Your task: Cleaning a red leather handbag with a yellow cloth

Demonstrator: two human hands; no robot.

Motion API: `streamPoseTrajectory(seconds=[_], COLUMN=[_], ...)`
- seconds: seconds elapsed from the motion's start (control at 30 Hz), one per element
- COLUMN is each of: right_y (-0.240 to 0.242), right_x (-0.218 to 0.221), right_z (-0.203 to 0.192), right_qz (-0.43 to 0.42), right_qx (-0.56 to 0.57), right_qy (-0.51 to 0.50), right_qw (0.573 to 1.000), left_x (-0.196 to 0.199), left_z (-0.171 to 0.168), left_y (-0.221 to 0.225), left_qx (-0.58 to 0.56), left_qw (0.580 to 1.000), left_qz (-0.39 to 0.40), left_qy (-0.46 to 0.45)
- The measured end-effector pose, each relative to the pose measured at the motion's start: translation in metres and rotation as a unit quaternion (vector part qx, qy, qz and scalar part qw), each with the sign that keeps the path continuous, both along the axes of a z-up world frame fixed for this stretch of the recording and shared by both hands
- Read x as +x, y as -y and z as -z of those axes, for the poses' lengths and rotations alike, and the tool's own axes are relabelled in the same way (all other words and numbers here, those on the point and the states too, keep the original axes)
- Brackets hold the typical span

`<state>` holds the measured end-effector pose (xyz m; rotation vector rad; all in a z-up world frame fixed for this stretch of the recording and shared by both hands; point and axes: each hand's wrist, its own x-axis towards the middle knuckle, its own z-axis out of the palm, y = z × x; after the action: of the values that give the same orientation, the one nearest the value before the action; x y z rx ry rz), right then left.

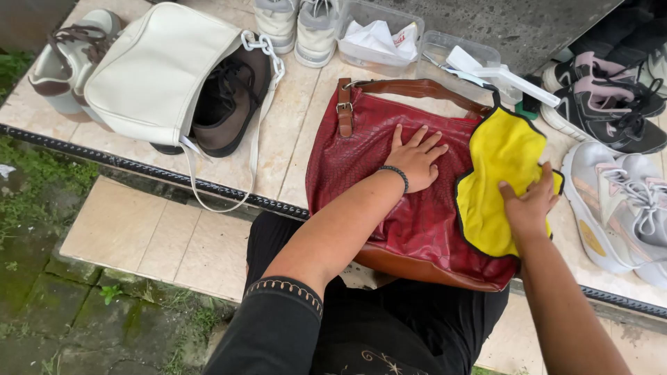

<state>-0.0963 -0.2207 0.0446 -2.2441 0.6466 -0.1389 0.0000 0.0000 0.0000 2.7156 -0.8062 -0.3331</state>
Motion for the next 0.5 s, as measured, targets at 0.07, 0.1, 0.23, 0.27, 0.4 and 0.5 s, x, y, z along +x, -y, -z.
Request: streamPoseTrajectory(seconds=[0.07,0.1,0.23,0.27,0.4,0.5], right_y=[0.009,0.013,0.033,0.040,0.035,0.017], right_x=[0.017,0.026,0.037,0.036,0.005,-0.008], right_z=[0.005,0.008,0.035,0.042,0.025,0.004], right_qz=[0.003,0.004,0.011,-0.005,0.002,0.028], right_qx=[0.020,0.038,0.122,0.077,-0.103,-0.101], right_qy=[0.022,0.042,0.081,0.091,-0.002,-0.052], right_qw=[1.000,0.998,0.989,0.993,0.995,0.993], left_x=[0.001,0.001,-0.004,-0.005,-0.004,-0.002], left_z=[0.002,0.003,-0.011,-0.010,-0.013,-0.013], left_y=[0.000,0.000,-0.005,-0.005,-0.006,-0.005], left_qx=[0.003,0.003,0.006,0.002,-0.002,0.000], left_qw=[1.000,1.000,1.000,1.000,1.000,1.000], left_qz=[0.002,0.002,0.005,0.004,0.008,0.010], left_qy=[0.005,0.006,-0.018,-0.018,-0.023,-0.022])
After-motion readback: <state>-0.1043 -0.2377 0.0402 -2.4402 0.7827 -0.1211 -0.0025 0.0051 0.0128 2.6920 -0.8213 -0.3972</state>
